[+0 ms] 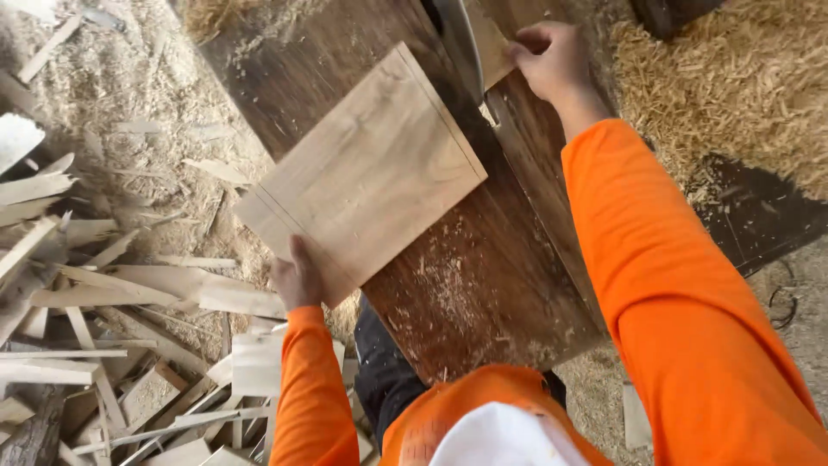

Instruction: Cut a wood plank on a table saw.

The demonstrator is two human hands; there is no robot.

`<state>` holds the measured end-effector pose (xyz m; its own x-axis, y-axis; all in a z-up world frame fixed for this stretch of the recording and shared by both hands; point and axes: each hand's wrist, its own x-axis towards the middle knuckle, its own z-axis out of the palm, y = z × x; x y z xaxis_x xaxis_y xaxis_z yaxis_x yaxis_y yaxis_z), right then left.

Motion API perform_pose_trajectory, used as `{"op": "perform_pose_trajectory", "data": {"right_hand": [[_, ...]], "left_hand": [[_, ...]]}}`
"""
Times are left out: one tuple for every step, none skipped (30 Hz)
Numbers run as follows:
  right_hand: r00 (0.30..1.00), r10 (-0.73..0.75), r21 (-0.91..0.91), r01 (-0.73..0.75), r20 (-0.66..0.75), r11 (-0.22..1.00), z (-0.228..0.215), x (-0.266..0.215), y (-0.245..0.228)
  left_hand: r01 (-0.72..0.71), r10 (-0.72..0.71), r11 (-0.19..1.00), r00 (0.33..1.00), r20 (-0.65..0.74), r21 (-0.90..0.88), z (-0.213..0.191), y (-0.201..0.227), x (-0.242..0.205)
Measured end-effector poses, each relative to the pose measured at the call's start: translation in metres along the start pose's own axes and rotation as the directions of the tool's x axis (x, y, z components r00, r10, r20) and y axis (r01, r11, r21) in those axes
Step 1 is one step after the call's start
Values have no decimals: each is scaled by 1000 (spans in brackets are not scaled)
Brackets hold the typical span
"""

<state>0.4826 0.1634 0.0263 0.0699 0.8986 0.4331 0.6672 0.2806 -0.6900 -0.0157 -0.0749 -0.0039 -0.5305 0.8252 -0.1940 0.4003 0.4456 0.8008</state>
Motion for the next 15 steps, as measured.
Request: {"op": "perform_pose_trajectory", "data": {"right_hand": [[989, 68, -41, -64, 127, 997, 2, 0, -1], [953, 151, -89, -132, 264, 987, 3, -13, -3], [947, 161, -80, -144, 279, 986, -11, -24, -3], [909, 259, -207, -198, 326, 958, -26, -30, -3], [862, 357, -334, -238, 361, 912, -42, -36, -3], [865, 357, -339, -238, 352, 910, -70, -57, -9], [802, 493, -346, -381, 337, 857, -99, -79, -15], [718, 609, -344, -508, 337, 790, -121, -101, -20], [721, 602, -340, -503, 342, 795, -130, -122, -32], [848, 447, -512, -259, 286, 819, -138, -142, -43], [930, 256, -667, -16, 263, 744, -147, -163, -53], [925, 259, -659, -13, 278, 752, -151, -189, -55], [940, 304, -664, -128, 157, 737, -155, -216, -59], [944, 327, -649, -233, 27, 725, -155, -233, -58], [949, 315, -638, -220, 36, 738, -175, -256, -55]], "left_hand": [[5, -5, 1000, 1000, 0, 18, -2, -6, -9], [24, -25, 998, 1000, 6, 50, -11, -15, -27], [39, -39, 997, 999, 3, 67, -20, -21, -39], [12, -12, 997, 1000, 13, 72, -27, -25, -48], [-16, 14, 997, 1000, 24, 78, -33, -28, -57], [-23, 21, 997, 999, 29, 71, -40, -36, -63], [5, -10, 995, 999, 47, 99, -46, -43, -69], [41, -48, 991, 998, 50, 131, -57, -53, -80], [43, -49, 991, 998, 42, 129, -54, -83, -78], [55, -77, 976, 992, 98, 210, -52, -113, -74], [64, -111, 955, 982, 151, 288, -50, -144, -71], [78, -125, 951, 982, 143, 300, -50, -163, -75], [65, -145, 904, 976, 160, 423, -52, -184, -80], [47, -155, 849, 974, 163, 526, -47, -202, -75], [59, -156, 849, 978, 142, 525, -43, -184, -80]]}}
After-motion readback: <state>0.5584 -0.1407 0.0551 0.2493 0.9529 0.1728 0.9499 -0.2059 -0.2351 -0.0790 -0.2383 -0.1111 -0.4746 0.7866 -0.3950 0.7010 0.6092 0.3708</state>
